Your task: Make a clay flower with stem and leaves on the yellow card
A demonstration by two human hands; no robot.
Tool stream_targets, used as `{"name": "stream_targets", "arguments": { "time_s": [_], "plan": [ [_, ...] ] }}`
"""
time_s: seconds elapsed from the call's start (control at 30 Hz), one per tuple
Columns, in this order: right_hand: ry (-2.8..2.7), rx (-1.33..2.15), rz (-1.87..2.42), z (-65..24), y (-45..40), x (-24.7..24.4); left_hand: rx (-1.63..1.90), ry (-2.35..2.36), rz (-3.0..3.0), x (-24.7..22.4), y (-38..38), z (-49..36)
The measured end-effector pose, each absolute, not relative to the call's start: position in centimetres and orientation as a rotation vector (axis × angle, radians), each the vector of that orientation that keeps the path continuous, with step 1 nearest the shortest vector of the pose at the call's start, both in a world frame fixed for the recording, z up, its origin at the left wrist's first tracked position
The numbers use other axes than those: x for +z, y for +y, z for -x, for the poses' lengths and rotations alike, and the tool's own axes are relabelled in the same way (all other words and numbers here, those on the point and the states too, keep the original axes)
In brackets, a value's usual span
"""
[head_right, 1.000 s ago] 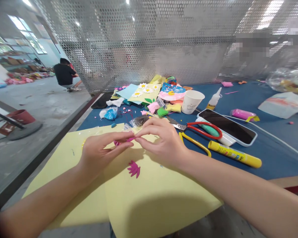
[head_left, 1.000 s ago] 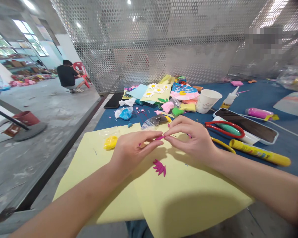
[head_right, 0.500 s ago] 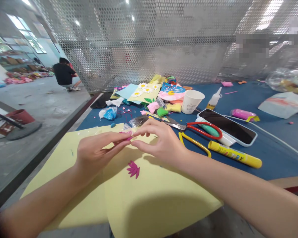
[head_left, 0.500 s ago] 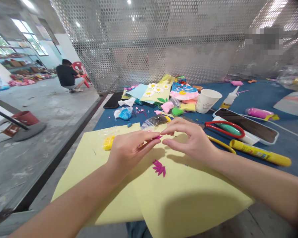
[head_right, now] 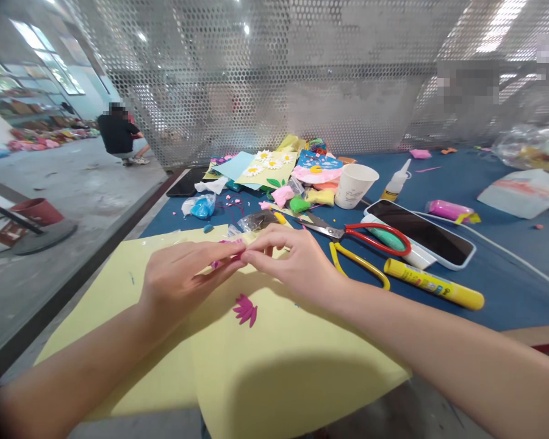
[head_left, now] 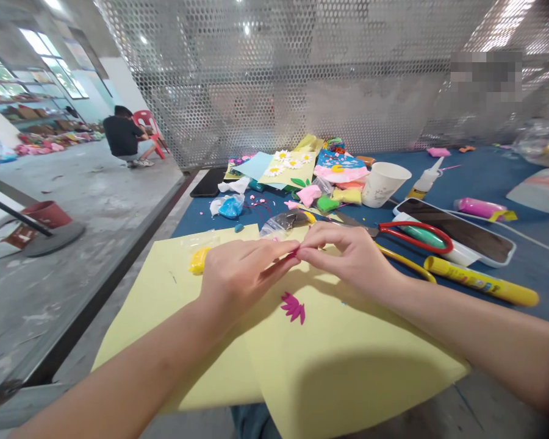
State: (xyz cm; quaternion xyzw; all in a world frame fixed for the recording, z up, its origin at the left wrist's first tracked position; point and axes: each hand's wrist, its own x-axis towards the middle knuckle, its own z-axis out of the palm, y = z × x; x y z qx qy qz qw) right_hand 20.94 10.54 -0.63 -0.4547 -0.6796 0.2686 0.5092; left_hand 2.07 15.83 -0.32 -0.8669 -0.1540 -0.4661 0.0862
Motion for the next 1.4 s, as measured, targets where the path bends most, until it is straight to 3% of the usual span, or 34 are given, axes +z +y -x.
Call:
{"name": "stream_targets", "arguments": {
  "time_s": [0.47,1.4],
  "plan": [
    [-1.776,0.068,1.035,-21.4,10.8,-1.0,-1.433,-0.582,2.650,-0.5,15.6,-1.9],
    [-1.835,-0.053,1.007,-22.0,11.0,-1.0,-1.438,-0.593,2.685,-0.5,16.0,-1.6]
  ]
}}
